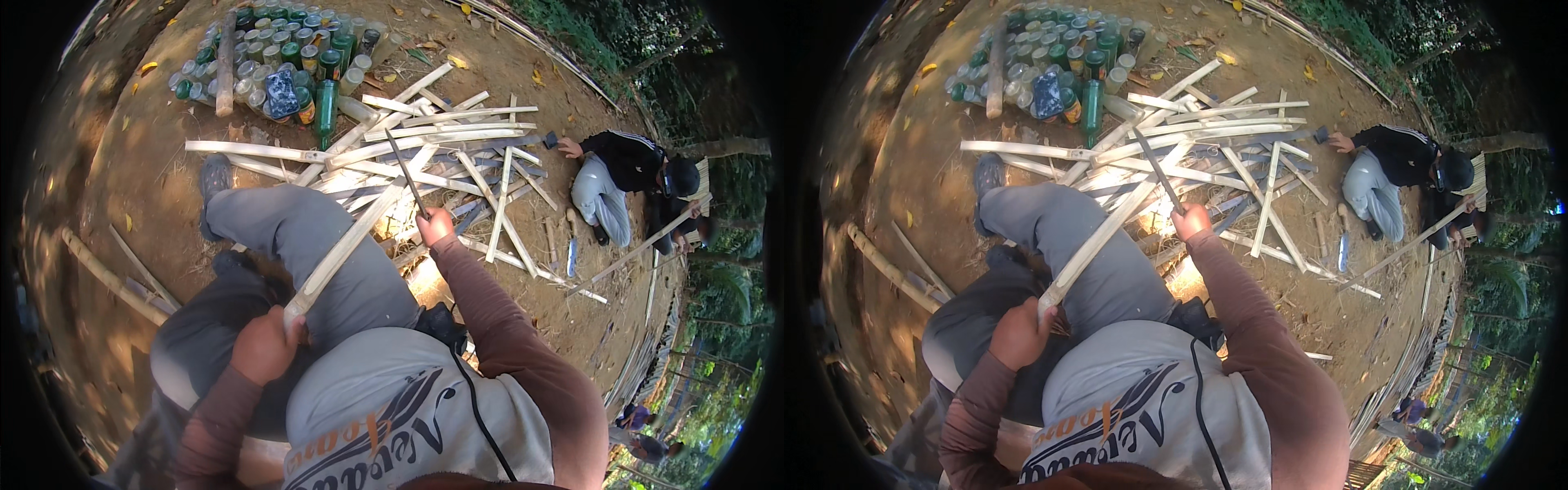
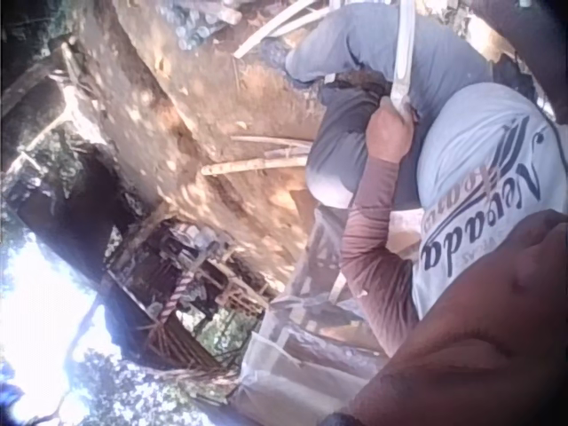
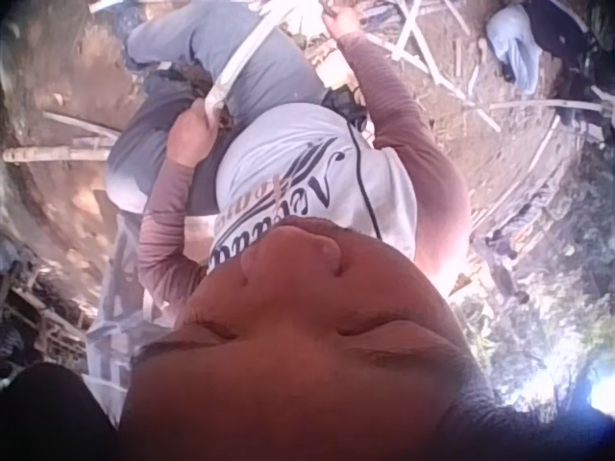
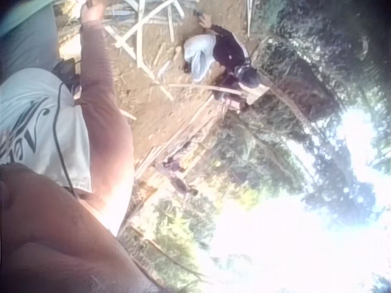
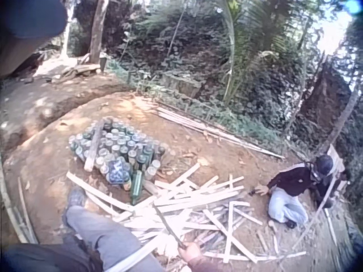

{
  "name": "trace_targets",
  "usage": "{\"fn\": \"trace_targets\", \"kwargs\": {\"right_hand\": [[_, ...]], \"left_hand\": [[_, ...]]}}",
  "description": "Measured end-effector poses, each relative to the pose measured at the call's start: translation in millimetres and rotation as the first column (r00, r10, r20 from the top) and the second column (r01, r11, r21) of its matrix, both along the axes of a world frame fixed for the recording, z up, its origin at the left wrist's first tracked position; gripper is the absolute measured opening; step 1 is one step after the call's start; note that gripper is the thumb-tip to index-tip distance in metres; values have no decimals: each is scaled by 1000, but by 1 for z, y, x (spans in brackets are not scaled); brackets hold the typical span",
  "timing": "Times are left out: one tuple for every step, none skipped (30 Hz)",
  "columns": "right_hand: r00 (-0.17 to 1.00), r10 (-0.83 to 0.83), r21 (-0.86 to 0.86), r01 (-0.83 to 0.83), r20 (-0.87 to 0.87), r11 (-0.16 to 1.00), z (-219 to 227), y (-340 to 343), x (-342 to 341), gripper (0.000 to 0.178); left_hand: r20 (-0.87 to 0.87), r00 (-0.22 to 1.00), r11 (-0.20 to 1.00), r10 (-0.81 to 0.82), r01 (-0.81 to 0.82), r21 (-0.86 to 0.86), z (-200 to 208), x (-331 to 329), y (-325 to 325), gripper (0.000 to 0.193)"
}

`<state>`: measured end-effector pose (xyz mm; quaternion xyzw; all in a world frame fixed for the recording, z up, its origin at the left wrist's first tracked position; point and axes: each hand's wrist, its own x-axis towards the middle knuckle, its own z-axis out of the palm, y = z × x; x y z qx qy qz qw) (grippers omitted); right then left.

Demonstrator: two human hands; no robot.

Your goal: The person shaves a long strip of bamboo with a knife to smooth its surface and edges.

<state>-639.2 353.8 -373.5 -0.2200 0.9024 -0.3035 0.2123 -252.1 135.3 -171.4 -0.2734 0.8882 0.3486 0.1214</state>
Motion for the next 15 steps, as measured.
{"fn": "trace_targets", "kwargs": {"right_hand": [[999,-53,2,53,9,999,-18,0,-10,32],[987,-162,46,162,-8,986,-42,4,-36,33],[929,-347,-27,353,131,935,-70,19,-75,32],[824,-491,-80,530,284,844,-84,30,-107,34],[739,-556,-37,613,380,789,-84,23,-116,33],[638,-611,22,683,469,730,-82,19,-118,32],[631,-602,-17,697,489,717,-73,8,-107,32],[602,-557,-82,717,572,692,-64,0,-95,32],[572,-501,-138,737,650,662,-46,-10,-79,33],[539,-445,-189,762,715,620,-29,-16,-67,34],[606,-385,-251,708,696,660,-16,-15,-60,34],[663,-326,-308,653,674,692,-6,-10,-52,34],[716,-271,-364,598,644,714,1,-3,-45,35],[763,-213,-417,539,611,732,4,4,-39,35],[794,-165,-419,470,584,777,0,18,-41,28]], "left_hand": [[12,1000,1000,3,-3,25,0,0,-1,40],[12,1000,999,-3,2,48,2,-3,-2,41],[-4,1000,997,-25,25,78,2,-11,-5,42],[-10,999,992,-35,36,121,2,-18,-7,43],[10,1000,988,-25,23,154,4,-18,-8,44],[34,999,982,-15,8,189,6,-16,-8,45],[41,999,964,20,-30,263,4,-9,-10,47],[45,998,940,52,-64,335,-1,-2,-15,48],[54,995,907,88,-103,408,-3,6,-18,50],[115,986,877,119,-159,454,-1,9,-22,50],[170,976,840,136,-205,503,-2,6,-26,51],[230,962,799,145,-251,547,-2,4,-28,51],[201,975,868,97,-182,461,2,0,-27,50],[178,983,924,47,-111,367,10,-5,-24,49],[147,989,963,-18,-23,268,17,-14,-22,48]]}}
